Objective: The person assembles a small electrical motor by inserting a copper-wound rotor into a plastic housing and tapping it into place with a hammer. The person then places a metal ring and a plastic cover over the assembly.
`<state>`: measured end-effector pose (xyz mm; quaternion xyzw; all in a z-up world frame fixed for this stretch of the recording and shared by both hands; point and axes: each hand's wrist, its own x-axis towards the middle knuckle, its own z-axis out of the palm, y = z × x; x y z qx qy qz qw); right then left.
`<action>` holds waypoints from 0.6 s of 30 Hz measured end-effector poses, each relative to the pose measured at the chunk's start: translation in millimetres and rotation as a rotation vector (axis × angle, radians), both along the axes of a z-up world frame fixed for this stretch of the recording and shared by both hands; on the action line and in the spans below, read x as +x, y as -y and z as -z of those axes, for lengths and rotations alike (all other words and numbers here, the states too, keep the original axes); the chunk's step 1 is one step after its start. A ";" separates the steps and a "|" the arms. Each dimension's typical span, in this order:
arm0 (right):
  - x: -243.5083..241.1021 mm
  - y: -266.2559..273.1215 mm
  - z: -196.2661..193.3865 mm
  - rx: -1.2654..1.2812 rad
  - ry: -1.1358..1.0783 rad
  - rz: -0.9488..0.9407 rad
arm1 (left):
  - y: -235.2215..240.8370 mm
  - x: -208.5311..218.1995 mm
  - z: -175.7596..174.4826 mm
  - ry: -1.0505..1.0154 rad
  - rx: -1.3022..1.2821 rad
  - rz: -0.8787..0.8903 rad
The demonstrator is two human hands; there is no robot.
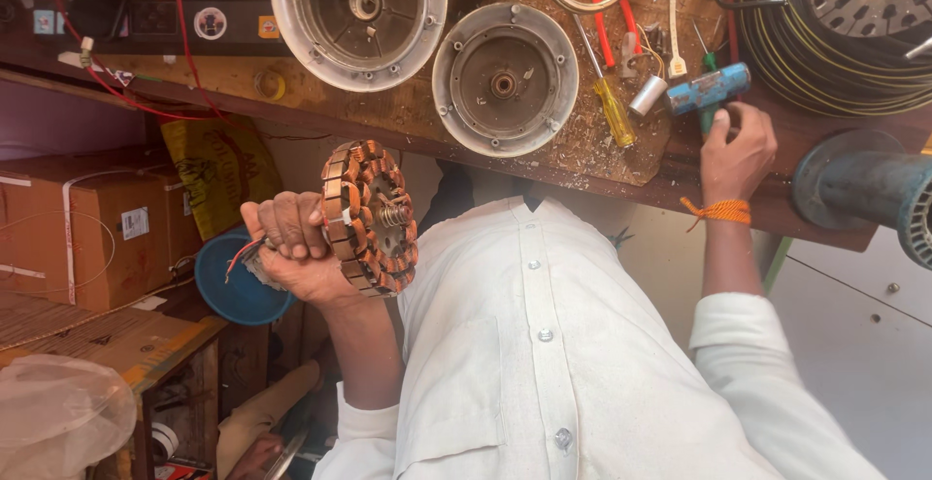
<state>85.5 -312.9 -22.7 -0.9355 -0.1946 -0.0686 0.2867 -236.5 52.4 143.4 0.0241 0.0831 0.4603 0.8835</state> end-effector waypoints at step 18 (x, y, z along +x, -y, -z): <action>-43.9 -89.1 -59.7 0.449 -0.715 -0.096 | -2.6 23.2 -5.1 0.062 -0.085 -0.012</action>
